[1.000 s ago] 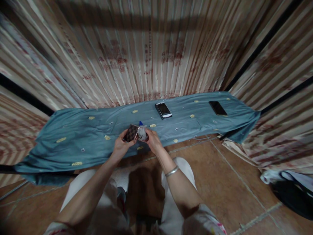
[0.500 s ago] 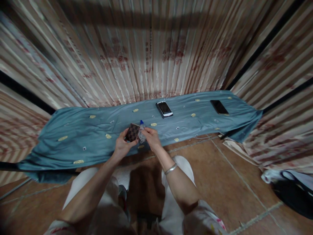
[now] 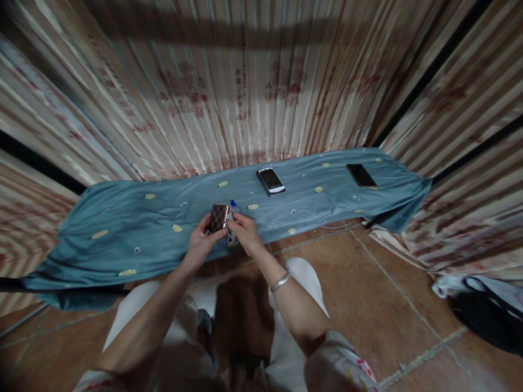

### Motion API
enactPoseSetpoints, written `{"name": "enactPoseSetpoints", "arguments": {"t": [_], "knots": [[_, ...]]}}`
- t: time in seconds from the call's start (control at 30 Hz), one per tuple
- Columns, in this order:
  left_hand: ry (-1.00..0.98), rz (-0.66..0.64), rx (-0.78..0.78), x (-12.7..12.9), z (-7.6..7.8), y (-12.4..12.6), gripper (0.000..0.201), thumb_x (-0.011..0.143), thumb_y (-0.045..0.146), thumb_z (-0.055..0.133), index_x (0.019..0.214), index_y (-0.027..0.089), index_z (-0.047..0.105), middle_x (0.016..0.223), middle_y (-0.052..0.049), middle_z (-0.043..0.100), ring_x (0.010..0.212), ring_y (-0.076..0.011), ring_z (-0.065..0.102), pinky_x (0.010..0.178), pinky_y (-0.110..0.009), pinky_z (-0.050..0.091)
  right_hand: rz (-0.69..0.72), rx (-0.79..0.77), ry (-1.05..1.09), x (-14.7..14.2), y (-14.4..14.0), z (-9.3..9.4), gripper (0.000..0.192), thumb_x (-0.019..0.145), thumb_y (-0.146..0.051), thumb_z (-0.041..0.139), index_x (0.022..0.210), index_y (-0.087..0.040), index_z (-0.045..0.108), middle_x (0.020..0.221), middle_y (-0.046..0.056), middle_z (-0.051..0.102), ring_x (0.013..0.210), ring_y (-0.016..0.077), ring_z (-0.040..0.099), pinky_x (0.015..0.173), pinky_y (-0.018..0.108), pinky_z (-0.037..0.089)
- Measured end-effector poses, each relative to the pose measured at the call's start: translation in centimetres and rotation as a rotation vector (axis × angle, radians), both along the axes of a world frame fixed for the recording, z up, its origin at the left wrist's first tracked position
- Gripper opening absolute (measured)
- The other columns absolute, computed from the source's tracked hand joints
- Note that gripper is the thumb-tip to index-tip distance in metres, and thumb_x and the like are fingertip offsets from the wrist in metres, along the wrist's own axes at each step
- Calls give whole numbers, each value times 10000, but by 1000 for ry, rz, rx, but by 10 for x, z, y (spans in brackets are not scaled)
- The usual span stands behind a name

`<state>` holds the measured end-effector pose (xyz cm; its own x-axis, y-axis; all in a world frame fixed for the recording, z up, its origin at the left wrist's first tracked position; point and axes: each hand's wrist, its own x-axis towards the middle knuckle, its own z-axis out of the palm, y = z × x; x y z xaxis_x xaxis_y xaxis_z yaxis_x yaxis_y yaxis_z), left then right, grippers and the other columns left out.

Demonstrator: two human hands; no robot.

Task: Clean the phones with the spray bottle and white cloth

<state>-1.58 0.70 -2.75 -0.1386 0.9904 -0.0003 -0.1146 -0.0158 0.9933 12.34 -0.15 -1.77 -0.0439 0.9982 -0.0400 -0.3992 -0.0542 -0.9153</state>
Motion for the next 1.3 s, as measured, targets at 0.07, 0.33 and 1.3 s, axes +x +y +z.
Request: {"name": "enactPoseSetpoints", "arguments": {"t": [0.07,0.33,1.3], "knots": [[-119,-6,-28,4,7,-3,540,488,346,926,970,194,733,1023,-53,738,992,-200,671,907,-300,514,14,-13,42,4,3,3,273,614,-371,785,818,-197,731,710,-41,697,660,109,602,662,222,470],[-422,-82,-189,-10,25,-1,329,573,362,914,705,164,687,710,-5,720,627,-128,653,629,-245,553,129,-158,169,32,6,10,190,610,-262,777,761,-180,698,669,-34,702,563,93,614,568,199,507],[-721,-63,-278,7,56,22,263,844,384,627,917,143,701,889,-99,776,811,-222,752,799,-371,600,206,-420,396,3,-3,15,42,740,-182,663,780,-185,678,720,-6,729,655,112,649,667,239,587]]}}
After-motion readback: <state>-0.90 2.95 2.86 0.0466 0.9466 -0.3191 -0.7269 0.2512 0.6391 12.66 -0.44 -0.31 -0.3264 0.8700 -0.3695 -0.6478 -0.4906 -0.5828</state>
